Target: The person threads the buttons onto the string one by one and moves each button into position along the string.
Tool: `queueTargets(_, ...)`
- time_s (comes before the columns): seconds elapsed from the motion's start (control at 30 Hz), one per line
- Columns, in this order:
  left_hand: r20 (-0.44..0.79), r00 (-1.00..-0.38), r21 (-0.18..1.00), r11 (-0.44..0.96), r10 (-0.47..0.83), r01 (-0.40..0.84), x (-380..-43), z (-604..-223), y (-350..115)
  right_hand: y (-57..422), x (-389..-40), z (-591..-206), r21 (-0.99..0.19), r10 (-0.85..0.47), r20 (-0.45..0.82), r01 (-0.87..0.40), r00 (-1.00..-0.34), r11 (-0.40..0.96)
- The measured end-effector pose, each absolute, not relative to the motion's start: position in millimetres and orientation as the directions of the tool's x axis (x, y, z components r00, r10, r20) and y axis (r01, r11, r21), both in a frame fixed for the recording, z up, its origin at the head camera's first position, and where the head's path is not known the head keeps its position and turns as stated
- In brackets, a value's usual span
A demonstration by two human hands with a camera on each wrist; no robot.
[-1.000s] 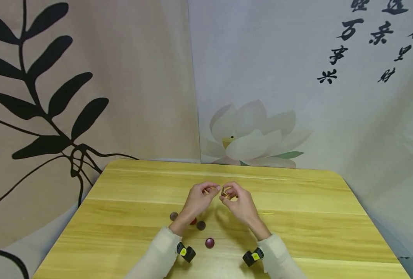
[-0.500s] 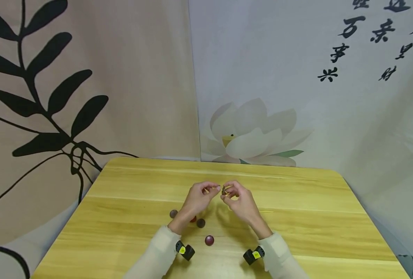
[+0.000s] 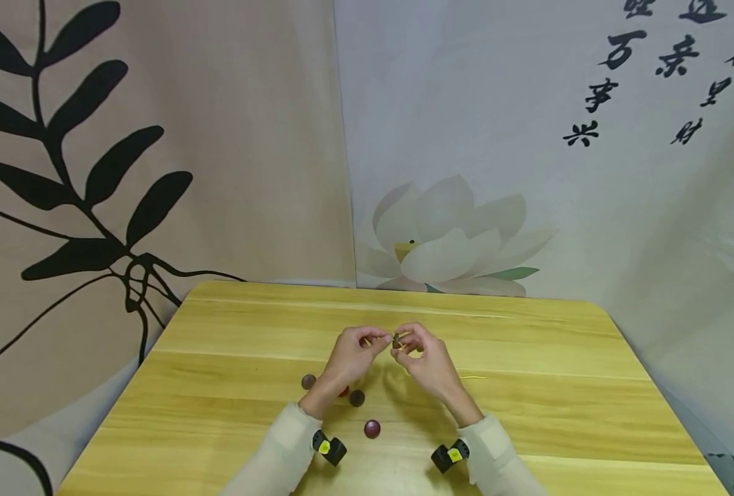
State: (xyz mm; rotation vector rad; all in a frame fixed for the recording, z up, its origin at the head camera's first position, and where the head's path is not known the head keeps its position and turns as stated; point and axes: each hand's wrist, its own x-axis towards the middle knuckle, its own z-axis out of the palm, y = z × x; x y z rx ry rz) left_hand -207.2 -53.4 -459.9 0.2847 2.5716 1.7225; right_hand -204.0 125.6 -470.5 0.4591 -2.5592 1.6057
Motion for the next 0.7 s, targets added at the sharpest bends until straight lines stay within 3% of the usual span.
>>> queueTargets(0.7, 0.06, -0.987, 0.923, 0.369, 0.151, 0.112, -208.0, -461.1, -53.5, 127.2, -202.8, -471.2, -0.855, -0.233, 0.235, -0.315, -0.944, 0.411)
